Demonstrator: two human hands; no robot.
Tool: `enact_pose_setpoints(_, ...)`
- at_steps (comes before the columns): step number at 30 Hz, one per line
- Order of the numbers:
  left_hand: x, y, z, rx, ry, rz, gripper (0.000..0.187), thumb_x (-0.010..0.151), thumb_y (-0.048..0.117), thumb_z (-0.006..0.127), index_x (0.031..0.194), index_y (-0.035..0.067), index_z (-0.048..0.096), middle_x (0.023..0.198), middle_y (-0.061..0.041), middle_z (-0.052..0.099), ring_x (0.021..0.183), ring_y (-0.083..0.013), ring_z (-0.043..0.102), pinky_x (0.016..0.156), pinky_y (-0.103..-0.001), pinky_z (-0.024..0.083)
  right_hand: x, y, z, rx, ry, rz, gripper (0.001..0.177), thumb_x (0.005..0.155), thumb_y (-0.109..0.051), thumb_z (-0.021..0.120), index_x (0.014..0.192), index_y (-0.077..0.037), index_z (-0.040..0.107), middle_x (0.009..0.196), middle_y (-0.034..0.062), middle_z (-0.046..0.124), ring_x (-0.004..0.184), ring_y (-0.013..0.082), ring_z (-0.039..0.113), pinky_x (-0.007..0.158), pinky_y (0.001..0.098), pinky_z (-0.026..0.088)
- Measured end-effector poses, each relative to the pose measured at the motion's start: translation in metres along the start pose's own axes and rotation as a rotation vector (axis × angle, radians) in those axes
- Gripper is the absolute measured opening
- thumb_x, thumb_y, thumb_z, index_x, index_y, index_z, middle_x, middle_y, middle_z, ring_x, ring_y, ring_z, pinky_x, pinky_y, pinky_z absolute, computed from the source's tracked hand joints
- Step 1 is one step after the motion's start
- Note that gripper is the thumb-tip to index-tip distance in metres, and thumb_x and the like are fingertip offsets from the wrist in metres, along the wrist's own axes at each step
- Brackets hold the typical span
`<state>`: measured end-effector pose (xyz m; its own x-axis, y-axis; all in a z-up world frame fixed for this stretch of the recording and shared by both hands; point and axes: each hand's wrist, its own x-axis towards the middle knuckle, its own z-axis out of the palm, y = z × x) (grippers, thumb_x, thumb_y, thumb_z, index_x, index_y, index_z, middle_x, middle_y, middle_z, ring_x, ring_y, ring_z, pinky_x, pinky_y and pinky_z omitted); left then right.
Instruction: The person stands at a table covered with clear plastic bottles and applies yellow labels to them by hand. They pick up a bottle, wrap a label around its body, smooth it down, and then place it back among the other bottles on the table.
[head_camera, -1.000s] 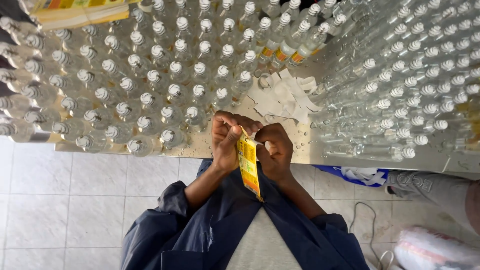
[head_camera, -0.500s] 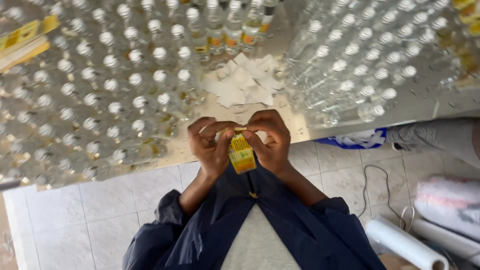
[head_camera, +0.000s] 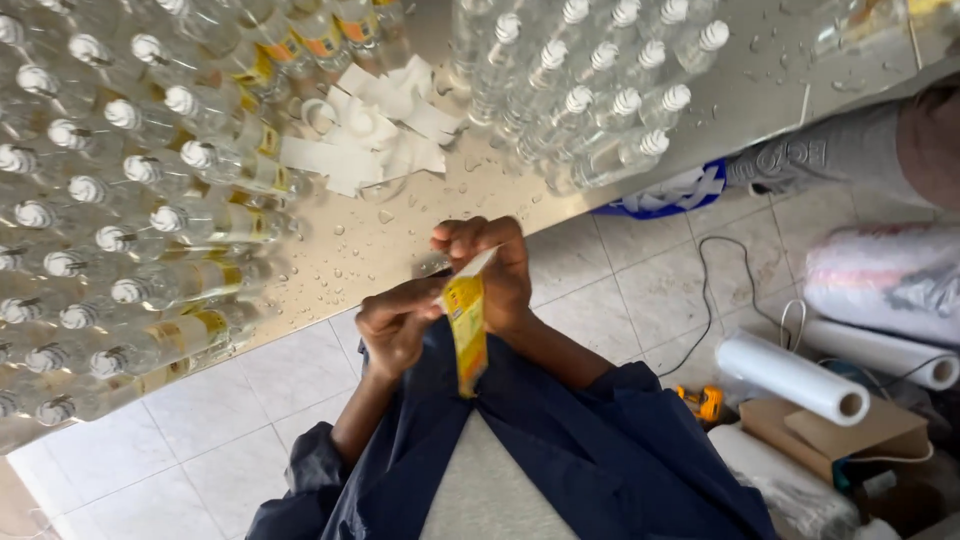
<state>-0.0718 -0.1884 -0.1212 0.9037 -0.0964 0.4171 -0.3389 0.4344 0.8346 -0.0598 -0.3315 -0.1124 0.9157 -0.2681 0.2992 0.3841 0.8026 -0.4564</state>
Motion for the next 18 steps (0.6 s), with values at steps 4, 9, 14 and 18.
enact_pose_setpoints(4,0.023,0.016,0.041,0.178,-0.138,0.046,0.016,0.087,-0.009,0.086,0.101,-0.001,0.086,0.101,-0.022,0.085,0.091,-0.0395,0.084,0.073,-0.046,0.068,-0.001,-0.039,-0.013,-0.044,0.053,-0.104,0.02,0.116,-0.026,0.057,0.124,-0.013,0.044,0.105,0.0213,0.065,0.125,0.0426,0.069,0.111,0.0555,0.058)
enact_pose_setpoints(9,0.044,-0.041,0.058,0.224,-0.618,-0.027,0.045,0.083,0.026,0.097,0.122,0.008,0.084,0.114,-0.018,0.083,0.104,-0.0448,0.079,0.09,-0.058,0.064,-0.009,-0.1,-0.016,-0.492,0.609,-0.485,0.034,0.106,-0.04,0.072,0.124,-0.027,0.046,0.084,0.0035,0.071,0.072,0.0148,0.075,0.067,0.032,0.067)
enact_pose_setpoints(14,0.036,-0.171,0.144,0.543,-0.438,-0.246,0.064,0.099,0.032,0.083,0.148,0.001,0.058,0.139,-0.028,0.068,0.122,-0.0529,0.067,0.103,-0.065,0.054,-0.067,-0.198,-0.101,-0.696,0.715,-0.465,0.032,0.112,-0.045,0.063,0.131,-0.028,0.044,0.086,0.0113,0.068,0.073,0.0219,0.074,0.068,0.0326,0.066)
enact_pose_setpoints(18,0.012,-0.259,0.208,0.844,-0.207,-0.171,0.095,0.089,0.049,0.088,0.159,0.004,0.042,0.147,-0.022,0.05,0.137,-0.046,0.054,0.119,-0.064,0.044,-0.098,-0.21,-0.091,-0.83,0.836,-0.353,0.042,0.107,-0.033,0.075,0.137,-0.026,0.046,0.099,0.0092,0.069,0.083,0.0227,0.078,0.078,0.0332,0.068)
